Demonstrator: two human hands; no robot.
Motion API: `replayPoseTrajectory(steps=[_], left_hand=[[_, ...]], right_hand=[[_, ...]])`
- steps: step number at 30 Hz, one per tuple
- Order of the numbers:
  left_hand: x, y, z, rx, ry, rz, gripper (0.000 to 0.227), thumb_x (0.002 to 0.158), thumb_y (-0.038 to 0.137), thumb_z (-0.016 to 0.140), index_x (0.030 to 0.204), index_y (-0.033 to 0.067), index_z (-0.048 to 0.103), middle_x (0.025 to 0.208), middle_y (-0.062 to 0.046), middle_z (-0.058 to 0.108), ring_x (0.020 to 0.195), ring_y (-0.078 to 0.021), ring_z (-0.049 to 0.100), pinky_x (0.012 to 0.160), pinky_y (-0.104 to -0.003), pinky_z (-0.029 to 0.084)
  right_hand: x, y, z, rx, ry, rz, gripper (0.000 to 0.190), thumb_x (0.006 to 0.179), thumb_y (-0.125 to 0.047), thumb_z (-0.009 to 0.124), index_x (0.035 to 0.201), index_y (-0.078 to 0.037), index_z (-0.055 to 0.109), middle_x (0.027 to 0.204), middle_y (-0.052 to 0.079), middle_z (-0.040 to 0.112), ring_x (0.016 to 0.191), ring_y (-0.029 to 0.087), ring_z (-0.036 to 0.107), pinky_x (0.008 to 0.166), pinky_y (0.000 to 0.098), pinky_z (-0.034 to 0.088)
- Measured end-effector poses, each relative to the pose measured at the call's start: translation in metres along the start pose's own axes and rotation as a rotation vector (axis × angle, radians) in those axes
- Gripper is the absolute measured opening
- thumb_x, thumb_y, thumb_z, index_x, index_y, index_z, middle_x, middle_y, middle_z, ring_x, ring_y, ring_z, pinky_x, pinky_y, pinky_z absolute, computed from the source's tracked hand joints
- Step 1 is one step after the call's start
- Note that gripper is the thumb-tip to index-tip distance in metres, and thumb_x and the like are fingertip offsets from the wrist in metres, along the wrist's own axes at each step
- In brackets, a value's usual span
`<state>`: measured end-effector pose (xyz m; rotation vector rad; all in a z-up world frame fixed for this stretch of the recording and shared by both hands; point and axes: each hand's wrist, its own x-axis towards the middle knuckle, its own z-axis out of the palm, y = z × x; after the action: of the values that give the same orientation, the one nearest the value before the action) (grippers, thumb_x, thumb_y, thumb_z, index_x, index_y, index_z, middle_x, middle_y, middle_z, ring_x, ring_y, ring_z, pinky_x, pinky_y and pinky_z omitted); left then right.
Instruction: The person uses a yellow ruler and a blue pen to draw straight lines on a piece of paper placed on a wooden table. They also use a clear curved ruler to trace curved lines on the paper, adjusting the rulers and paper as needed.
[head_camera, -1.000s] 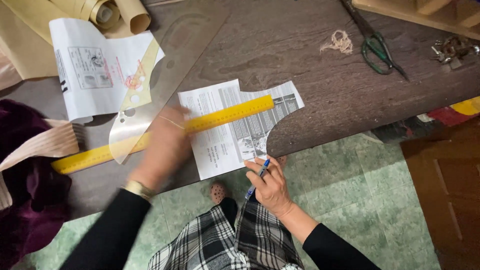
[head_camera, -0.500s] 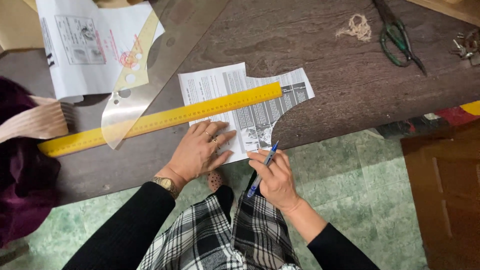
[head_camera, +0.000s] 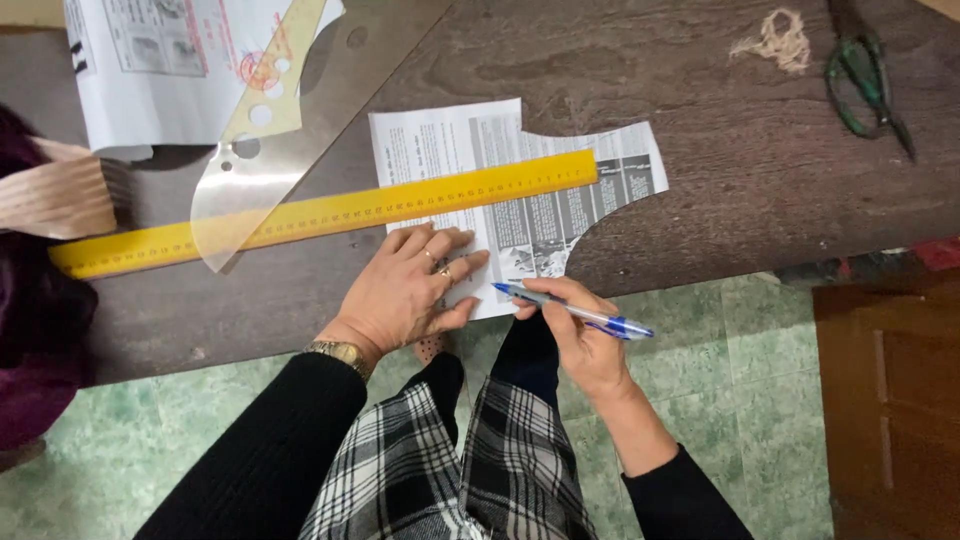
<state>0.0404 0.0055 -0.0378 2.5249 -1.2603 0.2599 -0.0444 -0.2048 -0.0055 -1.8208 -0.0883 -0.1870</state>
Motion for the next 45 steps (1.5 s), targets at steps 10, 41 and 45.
replayPoseTrajectory(steps=[10,41,45], left_hand=[[0.0,0.001,0.0,-0.016,-0.012,-0.001,0.045,0.089,0.054,0.045,0.121,0.0238,0.058,0.122,-0.001,0.052,0.107,-0.0191,0.053,0.097,-0.037,0.039],[0.001,0.002,-0.002,-0.002,-0.009,-0.013,0.045,0.087,0.053,0.048,0.12,0.0242,0.058,0.122,0.0,0.052,0.11,-0.0178,0.053,0.098,-0.037,0.039],[0.0,0.001,-0.001,-0.004,-0.011,-0.016,0.045,0.087,0.054,0.047,0.12,0.0246,0.058,0.121,0.0,0.052,0.111,-0.0177,0.053,0.099,-0.037,0.039]], right_hand=[[-0.009,0.023,-0.009,0.005,-0.034,0.02,0.021,0.088,-0.021,0.06,0.087,-0.002,0.069,0.064,0.011,0.066,0.058,0.019,0.065,0.056,0.0307,0.053],[-0.011,0.025,-0.007,-0.08,-0.038,0.018,0.011,0.084,-0.014,0.059,0.084,-0.009,0.068,0.065,0.011,0.067,0.06,0.025,0.067,0.058,0.036,0.055],[-0.011,0.026,-0.006,-0.07,-0.033,0.02,0.011,0.084,-0.013,0.059,0.084,-0.008,0.068,0.065,0.011,0.067,0.06,0.023,0.068,0.058,0.0358,0.055]])
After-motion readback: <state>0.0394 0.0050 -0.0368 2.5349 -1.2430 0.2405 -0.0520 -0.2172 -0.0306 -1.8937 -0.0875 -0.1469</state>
